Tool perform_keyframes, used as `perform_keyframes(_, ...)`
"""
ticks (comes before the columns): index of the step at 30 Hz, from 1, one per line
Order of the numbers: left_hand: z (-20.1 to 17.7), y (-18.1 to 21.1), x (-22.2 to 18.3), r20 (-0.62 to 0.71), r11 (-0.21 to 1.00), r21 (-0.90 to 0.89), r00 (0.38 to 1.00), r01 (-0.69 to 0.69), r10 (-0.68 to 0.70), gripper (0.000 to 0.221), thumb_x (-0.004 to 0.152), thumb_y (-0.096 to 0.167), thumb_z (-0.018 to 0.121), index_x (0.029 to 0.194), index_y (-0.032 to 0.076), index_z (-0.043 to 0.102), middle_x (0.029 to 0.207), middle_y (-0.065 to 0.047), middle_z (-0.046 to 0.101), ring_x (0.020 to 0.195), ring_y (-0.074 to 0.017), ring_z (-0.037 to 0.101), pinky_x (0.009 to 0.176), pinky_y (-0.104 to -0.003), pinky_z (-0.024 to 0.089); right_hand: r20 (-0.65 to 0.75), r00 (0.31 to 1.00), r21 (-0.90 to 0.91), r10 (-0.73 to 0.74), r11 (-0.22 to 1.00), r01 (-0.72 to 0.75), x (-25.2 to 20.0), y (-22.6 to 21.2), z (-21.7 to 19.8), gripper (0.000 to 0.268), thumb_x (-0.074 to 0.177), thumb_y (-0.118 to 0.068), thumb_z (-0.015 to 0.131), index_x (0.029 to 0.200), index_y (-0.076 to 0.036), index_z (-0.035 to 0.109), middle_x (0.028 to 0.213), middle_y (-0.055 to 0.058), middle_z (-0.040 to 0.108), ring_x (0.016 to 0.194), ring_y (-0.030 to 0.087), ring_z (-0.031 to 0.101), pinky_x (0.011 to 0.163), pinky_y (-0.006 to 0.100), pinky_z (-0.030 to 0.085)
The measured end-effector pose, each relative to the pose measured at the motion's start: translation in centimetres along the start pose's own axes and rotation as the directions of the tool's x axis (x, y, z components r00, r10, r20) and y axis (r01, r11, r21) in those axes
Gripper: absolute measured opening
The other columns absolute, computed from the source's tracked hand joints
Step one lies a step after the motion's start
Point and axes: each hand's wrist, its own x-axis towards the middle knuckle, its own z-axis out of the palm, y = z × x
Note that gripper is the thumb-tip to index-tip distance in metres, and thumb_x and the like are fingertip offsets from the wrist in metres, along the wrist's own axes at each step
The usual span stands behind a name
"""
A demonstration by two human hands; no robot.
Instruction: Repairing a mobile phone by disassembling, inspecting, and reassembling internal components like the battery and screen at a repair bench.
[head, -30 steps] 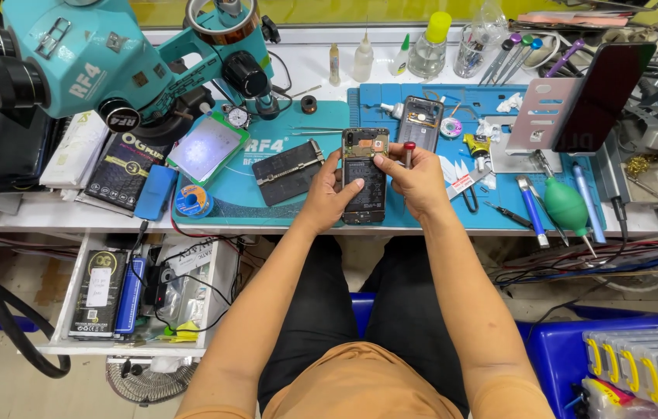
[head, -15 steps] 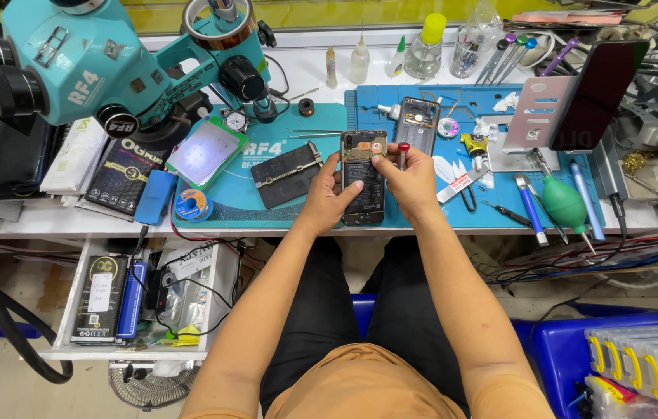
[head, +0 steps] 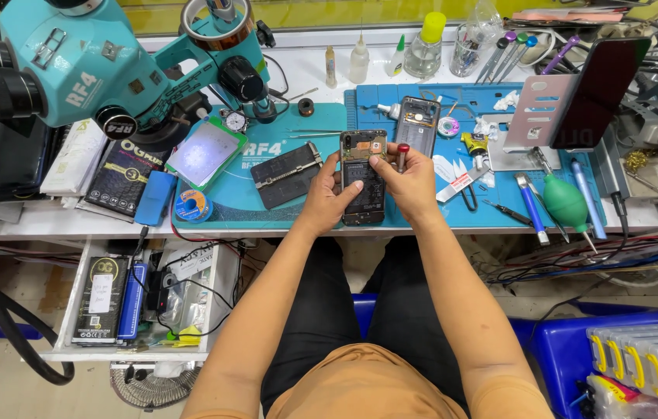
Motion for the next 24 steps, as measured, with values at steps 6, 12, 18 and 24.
perform_keyframes(6,0.0,-0.1,0.0,0.004,1.000,0.000,1.000,-0.003,0.003,0.065,0.097,0.012,0.071,0.154,0.009,0.040,0.113,-0.020,0.074,0.096,-0.0283,0.075,0.076,-0.039,0.065,-0.008,1.000,0.012,0.013,1.000,-0.013,-0.1,0.7,-0.5,0.024,0.092,-0.003,0.079,0.113,0.004,0.072,0.073,0.001,0.063,0.050,-0.001,0.050,0.039,0.014,0.035)
perform_keyframes(12,0.1,-0.5,0.0,0.007,1.000,-0.024,1.000,0.002,-0.002,0.066,0.096,0.010,0.073,0.154,0.011,0.043,0.112,-0.018,0.074,0.096,-0.0254,0.074,0.076,-0.038,0.065,-0.010,1.000,0.040,0.022,0.999,-0.022,1.5,3.0,-1.5,0.020,0.089,0.000,0.079,0.106,0.005,0.072,0.069,0.002,0.062,0.048,-0.001,0.047,0.037,0.015,0.032)
perform_keyframes(18,0.0,-0.3,0.0,-0.007,0.999,-0.040,1.000,0.002,-0.003,0.065,0.096,0.010,0.072,0.154,0.014,0.043,0.113,-0.017,0.074,0.097,-0.0248,0.073,0.077,-0.037,0.066,0.053,0.998,0.048,0.022,0.999,-0.025,1.2,1.6,-1.3,0.021,0.091,-0.002,0.080,0.108,0.006,0.072,0.069,0.004,0.064,0.048,0.000,0.048,0.037,0.015,0.032)
perform_keyframes(24,0.2,0.2,-0.1,-0.012,0.998,-0.065,1.000,0.023,-0.024,0.064,0.095,0.008,0.072,0.152,0.016,0.044,0.111,-0.015,0.074,0.094,-0.0231,0.074,0.078,-0.038,0.066,0.117,0.992,0.126,0.040,0.991,-0.055,0.2,1.0,-2.3,0.032,0.089,-0.002,0.083,0.117,0.007,0.069,0.077,0.005,0.066,0.052,0.000,0.053,0.039,0.014,0.035)
